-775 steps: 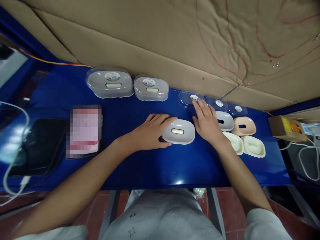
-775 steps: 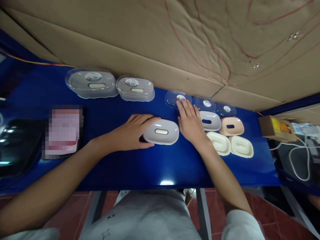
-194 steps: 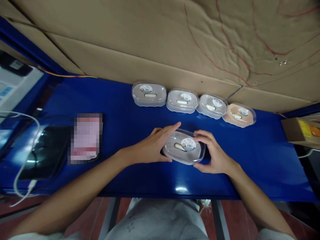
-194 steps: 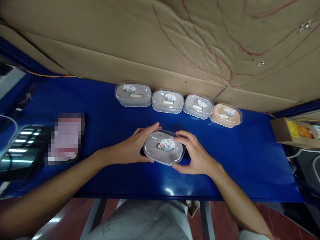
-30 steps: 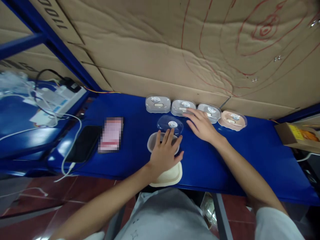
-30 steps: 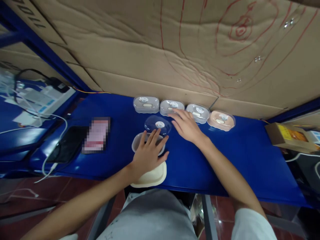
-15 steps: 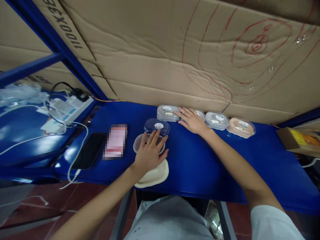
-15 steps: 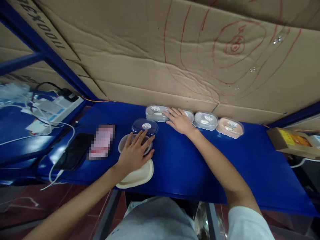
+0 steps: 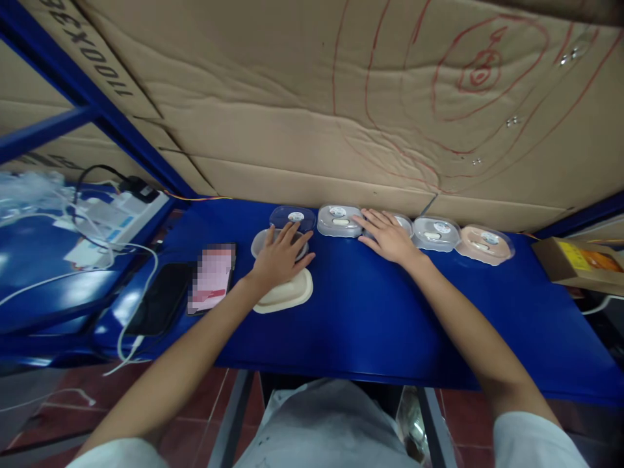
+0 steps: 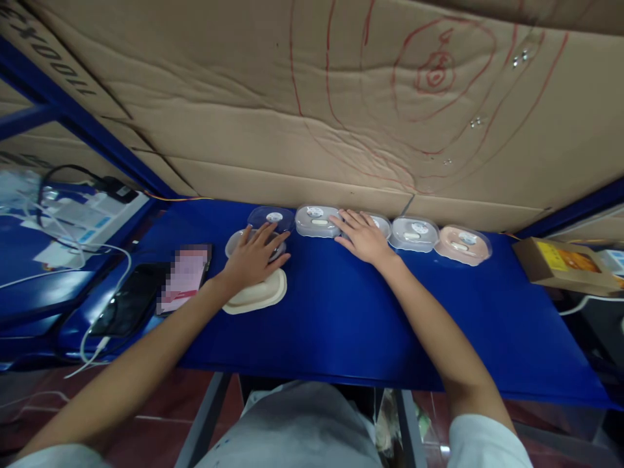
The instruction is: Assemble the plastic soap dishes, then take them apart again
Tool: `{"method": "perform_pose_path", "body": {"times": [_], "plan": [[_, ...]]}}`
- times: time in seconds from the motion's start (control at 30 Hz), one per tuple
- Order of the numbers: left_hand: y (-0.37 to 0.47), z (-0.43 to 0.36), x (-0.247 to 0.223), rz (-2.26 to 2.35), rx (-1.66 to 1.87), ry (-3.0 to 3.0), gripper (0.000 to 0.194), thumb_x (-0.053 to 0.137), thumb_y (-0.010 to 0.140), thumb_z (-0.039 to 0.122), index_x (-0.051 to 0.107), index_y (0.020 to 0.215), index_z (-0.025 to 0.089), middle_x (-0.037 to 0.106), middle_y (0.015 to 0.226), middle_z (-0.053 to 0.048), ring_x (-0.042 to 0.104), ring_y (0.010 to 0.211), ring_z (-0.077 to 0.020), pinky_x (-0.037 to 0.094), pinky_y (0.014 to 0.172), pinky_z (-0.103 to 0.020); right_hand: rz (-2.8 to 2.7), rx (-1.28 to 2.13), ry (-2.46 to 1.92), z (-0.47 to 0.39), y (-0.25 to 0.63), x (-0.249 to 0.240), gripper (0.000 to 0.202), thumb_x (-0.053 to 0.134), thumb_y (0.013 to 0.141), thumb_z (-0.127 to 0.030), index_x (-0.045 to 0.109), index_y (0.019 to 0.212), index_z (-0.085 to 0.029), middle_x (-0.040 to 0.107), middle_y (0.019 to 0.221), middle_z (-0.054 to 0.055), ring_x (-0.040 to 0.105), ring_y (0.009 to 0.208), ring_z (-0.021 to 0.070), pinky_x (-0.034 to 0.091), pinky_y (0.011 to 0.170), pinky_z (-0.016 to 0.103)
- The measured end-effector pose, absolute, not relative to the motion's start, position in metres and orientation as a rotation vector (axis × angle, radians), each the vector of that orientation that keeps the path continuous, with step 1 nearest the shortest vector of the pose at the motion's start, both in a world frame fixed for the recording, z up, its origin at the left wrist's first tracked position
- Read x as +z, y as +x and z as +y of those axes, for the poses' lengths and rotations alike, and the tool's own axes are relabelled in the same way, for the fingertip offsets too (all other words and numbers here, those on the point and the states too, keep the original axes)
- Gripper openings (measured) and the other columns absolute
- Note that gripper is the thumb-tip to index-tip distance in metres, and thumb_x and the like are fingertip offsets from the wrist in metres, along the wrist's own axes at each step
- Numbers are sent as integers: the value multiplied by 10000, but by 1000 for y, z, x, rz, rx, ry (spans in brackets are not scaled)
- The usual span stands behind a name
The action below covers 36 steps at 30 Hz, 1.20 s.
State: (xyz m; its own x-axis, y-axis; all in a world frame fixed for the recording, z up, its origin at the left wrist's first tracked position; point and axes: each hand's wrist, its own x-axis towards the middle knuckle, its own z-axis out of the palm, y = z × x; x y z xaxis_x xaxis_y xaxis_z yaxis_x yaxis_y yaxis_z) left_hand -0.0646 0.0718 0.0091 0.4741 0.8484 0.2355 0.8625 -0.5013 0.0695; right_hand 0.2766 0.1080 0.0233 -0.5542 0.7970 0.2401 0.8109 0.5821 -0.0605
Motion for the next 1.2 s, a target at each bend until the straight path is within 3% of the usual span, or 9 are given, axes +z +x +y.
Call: {"method": "perform_pose_path", "body": {"times": [0.17, 0.27, 0.5, 0.63, 0.8, 0.97, 1.2], "plan": [[-71, 84, 24, -1424, -322, -2724, 722, 530, 1086, 545, 380, 1715, 226, 232, 1800, -232, 308, 1652, -422, 110, 1299, -760, -2552, -67, -1338, 106, 269, 27, 621, 487, 1118, -481, 419, 1688, -244, 407, 1757, 147, 416, 1620, 342, 299, 1328, 637], [-72, 58, 33, -1465, -401, -2588, 748, 497, 1094, 602, 367, 1721, 215, 191, 1808, -244, 291, 1655, -439, 64, 1296, -768, -2457, -80, -1309, 96, 277, 33, 645, 471, 1123, -474, 381, 1701, -203, 367, 1775, 169, 389, 1635, 321, 259, 1352, 601], [-72, -9, 6, -1737, -487, -2471, 731, 430, 1108, 572, 407, 1698, 140, 238, 1776, -302, 280, 1632, -528, 284, 1223, -788, -2197, -212, -1580, 56, 344, 37, 638, 469, 1112, -548, 414, 1679, -261, 399, 1757, 180, 414, 1604, 407, 292, 1281, 709], [-85, 6, 3, -1629, -512, -2573, 689, 422, 1111, 543, 454, 1666, 136, 279, 1773, -276, 379, 1607, -465, 353, 1235, -678, -2233, -180, -1619, 40, 355, 33, 602, 461, 1120, -526, 433, 1666, -273, 395, 1759, 180, 420, 1604, 406, 305, 1273, 721], [-95, 14, 13, -1555, -462, -2608, 625, 408, 1117, 522, 505, 1630, 179, 390, 1734, -245, 492, 1535, -433, 390, 1200, -653, -2385, -59, -1457, 40, 309, 31, 587, 483, 1120, -470, 417, 1676, -291, 387, 1770, 138, 381, 1633, 358, 296, 1319, 659], [-83, -6, 16, -1488, -524, -2566, 572, 481, 1117, 462, 507, 1606, 167, 409, 1714, -262, 487, 1529, -462, 357, 1224, -676, -2502, -50, -1376, 83, 247, 33, 602, 538, 1099, -365, 438, 1669, -197, 328, 1788, 188, 380, 1631, 375, 292, 1336, 627], [-48, -25, 31, -1429, -862, -2776, 614, 611, 1081, 351, 362, 1636, 264, 446, 1669, -204, 509, 1518, -364, 488, 1210, -539, -2507, -29, -1408, 83, 218, 27, 606, 573, 1073, -307, 459, 1647, -149, 452, 1702, 230, 376, 1618, 429, 278, 1333, 684]]}}
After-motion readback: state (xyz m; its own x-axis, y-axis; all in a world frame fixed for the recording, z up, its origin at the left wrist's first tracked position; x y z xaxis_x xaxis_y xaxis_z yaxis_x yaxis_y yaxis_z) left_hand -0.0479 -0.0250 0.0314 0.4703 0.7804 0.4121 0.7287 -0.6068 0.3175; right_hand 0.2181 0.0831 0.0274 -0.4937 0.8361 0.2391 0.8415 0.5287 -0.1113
